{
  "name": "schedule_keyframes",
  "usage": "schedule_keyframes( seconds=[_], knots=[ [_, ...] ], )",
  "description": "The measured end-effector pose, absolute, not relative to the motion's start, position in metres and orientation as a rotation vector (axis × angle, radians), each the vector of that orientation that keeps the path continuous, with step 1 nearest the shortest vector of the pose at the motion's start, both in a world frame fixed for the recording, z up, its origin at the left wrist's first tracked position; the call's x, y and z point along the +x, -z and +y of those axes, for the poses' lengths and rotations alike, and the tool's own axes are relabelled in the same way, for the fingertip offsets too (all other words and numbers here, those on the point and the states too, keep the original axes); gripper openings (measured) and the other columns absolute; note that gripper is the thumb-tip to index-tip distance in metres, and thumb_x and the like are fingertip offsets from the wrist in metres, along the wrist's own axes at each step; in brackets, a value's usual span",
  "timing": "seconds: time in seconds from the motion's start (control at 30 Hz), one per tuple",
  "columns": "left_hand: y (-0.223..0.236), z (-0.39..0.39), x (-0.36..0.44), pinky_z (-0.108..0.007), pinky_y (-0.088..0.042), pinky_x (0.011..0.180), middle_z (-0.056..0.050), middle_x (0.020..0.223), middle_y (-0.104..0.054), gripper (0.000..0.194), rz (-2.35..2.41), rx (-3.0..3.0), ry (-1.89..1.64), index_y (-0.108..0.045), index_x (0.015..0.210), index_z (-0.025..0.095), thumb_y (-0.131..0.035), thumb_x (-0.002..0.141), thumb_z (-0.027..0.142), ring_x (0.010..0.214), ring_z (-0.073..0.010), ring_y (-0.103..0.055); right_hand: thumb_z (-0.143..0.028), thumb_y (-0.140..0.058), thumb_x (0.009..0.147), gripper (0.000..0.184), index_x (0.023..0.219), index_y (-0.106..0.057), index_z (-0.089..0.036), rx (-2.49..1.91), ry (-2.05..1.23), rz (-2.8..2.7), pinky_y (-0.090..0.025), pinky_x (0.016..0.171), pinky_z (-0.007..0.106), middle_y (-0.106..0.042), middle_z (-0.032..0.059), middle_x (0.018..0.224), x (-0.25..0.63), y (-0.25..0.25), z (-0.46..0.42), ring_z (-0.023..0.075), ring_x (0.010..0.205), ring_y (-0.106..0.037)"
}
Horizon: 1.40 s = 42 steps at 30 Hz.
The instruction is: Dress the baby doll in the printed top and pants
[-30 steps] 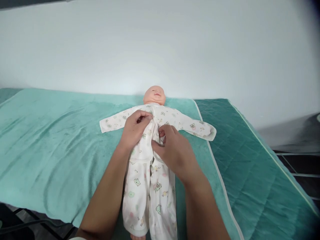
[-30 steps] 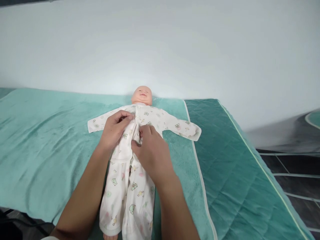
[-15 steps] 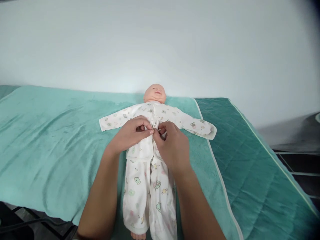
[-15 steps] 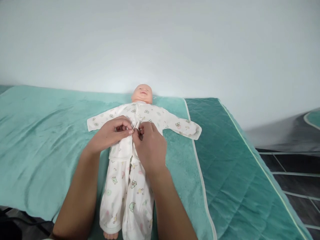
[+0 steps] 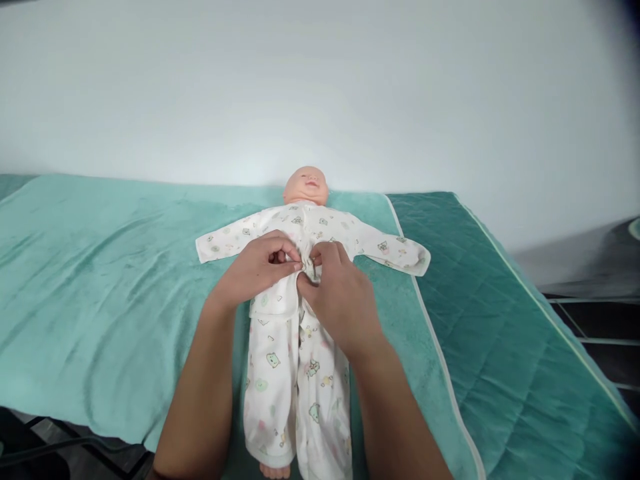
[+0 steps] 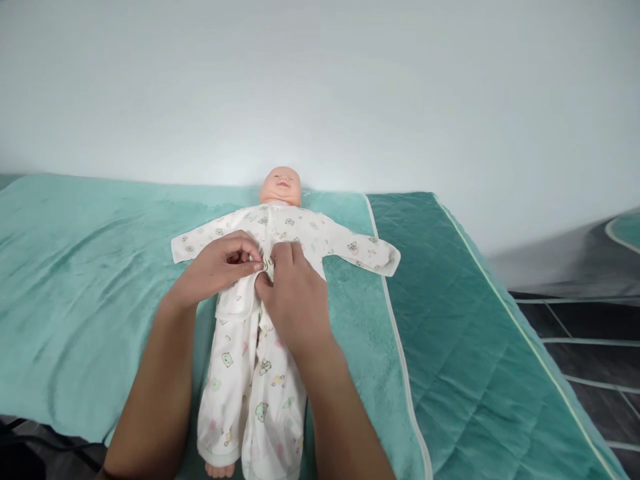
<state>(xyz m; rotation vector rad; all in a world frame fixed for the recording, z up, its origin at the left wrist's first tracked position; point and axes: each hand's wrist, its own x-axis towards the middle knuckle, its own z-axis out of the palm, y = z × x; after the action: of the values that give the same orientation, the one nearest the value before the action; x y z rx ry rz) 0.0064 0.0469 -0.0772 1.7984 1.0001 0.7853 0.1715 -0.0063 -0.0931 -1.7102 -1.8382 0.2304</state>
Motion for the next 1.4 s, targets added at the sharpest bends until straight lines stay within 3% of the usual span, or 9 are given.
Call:
schedule_keyframes(
  seconds=[0.17, 0.33, 0.57, 0.93, 1.13, 1.23, 1.4],
  knots=[
    [0.075, 0.046, 0.006, -0.025, -0.039, 0.065, -0.001, 0.092, -0.058, 0.010, 0.972, 1.752, -0.811, -0.066, 0.082, 0.018, -0.067, 0.087, 0.026, 0.071, -0.0096, -0.045, -0.024, -0.060, 0.087, 0.014, 0.098, -0.051, -0.022, -1.679, -0.419, -1.828, -0.030, 0.060, 0.029, -0.062, 0.0010, 0.096, 0.182, 0.087, -0.005, 0.0145, 0.066, -0.049],
    [0.070, 0.043, 0.008, -0.025, -0.033, 0.058, 0.003, 0.071, -0.050, 0.016, 1.009, 1.676, -0.785, -0.064, 0.083, 0.018, -0.068, 0.087, 0.033, 0.063, -0.0094, -0.041, -0.026, -0.063, 0.088, 0.014, 0.100, -0.058, -0.024, -1.509, -0.823, -1.617, -0.037, 0.063, 0.028, -0.059, -0.0036, 0.081, 0.195, 0.089, -0.002, 0.0127, 0.065, -0.050],
    [0.069, 0.041, 0.010, -0.023, -0.031, 0.055, 0.004, 0.065, -0.048, 0.019, 1.033, 1.620, -0.801, -0.066, 0.083, 0.018, -0.072, 0.085, 0.036, 0.060, -0.0087, -0.041, -0.035, -0.077, 0.086, 0.021, 0.098, -0.065, -0.023, -1.076, -1.297, -1.211, -0.038, 0.063, 0.024, -0.056, -0.0019, 0.087, 0.215, 0.098, 0.007, 0.0106, 0.074, -0.048],
    [0.077, 0.043, 0.017, -0.022, -0.048, 0.056, 0.001, 0.065, -0.063, 0.019, 0.889, 1.454, -0.796, -0.066, 0.088, 0.017, -0.073, 0.085, 0.034, 0.058, -0.0093, -0.058, -0.035, -0.074, 0.089, 0.021, 0.104, -0.065, -0.023, -1.088, -1.306, -1.342, -0.041, 0.069, 0.026, -0.060, -0.0006, 0.090, 0.211, 0.097, 0.006, 0.0128, 0.081, -0.054],
    [0.075, 0.041, 0.017, -0.022, -0.046, 0.055, 0.000, 0.066, -0.064, 0.017, 0.891, 1.474, -0.780, -0.067, 0.087, 0.016, -0.072, 0.085, 0.032, 0.060, -0.0092, -0.058, -0.036, -0.071, 0.088, 0.023, 0.106, -0.065, -0.023, -1.196, -1.223, -1.426, -0.042, 0.068, 0.027, -0.063, 0.0005, 0.091, 0.209, 0.096, 0.005, 0.0142, 0.079, -0.056],
    [0.073, 0.041, 0.017, -0.021, -0.047, 0.056, 0.001, 0.066, -0.062, 0.011, 0.882, 1.474, -0.791, -0.066, 0.089, 0.017, -0.070, 0.086, 0.027, 0.061, -0.0088, -0.058, -0.036, -0.072, 0.087, 0.023, 0.105, -0.066, -0.024, -1.224, -1.191, -1.439, -0.040, 0.063, 0.026, -0.062, 0.0001, 0.091, 0.210, 0.096, 0.005, 0.0127, 0.074, -0.052],
    [0.073, 0.041, 0.016, -0.020, -0.047, 0.056, 0.003, 0.065, -0.060, 0.009, 0.862, 1.449, -0.792, -0.064, 0.089, 0.017, -0.070, 0.086, 0.024, 0.060, -0.0078, -0.056, -0.034, -0.073, 0.085, 0.022, 0.104, -0.066, -0.026, -1.271, -1.169, -1.448, -0.031, 0.054, 0.024, -0.049, -0.0056, 0.071, 0.212, 0.096, 0.004, 0.0104, 0.061, -0.041]
  ],
)
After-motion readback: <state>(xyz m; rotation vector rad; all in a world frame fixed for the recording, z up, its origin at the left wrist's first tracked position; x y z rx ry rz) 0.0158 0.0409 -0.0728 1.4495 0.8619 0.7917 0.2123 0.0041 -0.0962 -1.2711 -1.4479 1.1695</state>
